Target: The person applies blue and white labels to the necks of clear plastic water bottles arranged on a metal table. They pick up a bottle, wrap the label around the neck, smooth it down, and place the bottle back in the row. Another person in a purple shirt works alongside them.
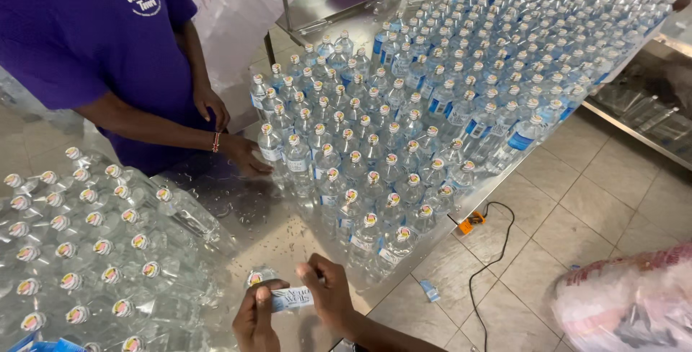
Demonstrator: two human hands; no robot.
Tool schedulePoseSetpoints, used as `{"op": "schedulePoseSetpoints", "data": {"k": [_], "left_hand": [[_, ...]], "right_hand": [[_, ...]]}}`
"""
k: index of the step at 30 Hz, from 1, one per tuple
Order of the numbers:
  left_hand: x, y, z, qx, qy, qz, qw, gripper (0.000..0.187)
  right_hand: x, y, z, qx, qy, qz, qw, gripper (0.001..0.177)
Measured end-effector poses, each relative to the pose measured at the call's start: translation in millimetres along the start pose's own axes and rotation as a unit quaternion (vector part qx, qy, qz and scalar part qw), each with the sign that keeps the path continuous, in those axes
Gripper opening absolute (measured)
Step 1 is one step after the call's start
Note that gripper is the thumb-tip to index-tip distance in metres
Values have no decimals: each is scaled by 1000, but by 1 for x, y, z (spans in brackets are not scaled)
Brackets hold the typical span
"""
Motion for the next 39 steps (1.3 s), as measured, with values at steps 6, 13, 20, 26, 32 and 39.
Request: {"op": "schedulePoseSetpoints", "data": {"k": [6, 13, 20, 26, 32, 39], "left_hand": [[26, -10, 110, 153, -509, -208, 821, 56], [105, -40, 101, 152, -66, -191, 968, 61], [50, -23, 51, -7, -157, -288, 945, 72], [85, -22, 0, -69, -121, -281, 949, 70], [6, -17, -16, -81, -90, -246, 962, 63], [-47, -8, -14, 65, -104, -114, 986, 56]], "right_hand": [[141, -85, 33, 172, -183, -476, 843, 46], [46, -31, -29, -35, -231, -464, 855, 44], [-31, -19, -47, -52, -103, -6, 993, 34], [-46, -51, -32, 88, -3, 135, 987, 29], [-19, -61, -11, 67, 0, 225, 972, 47], [4, -30, -11, 1, -33, 206, 978, 45]]}}
Point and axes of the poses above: each hand's wrist, its own y-axis towards the middle knuckle, its own z-axis out of the palm, x = y × z, the point moved 10 cm from there along y, towards the middle knuckle, and after that the axes turned 1 degree about -x, right-handed, at the moved point
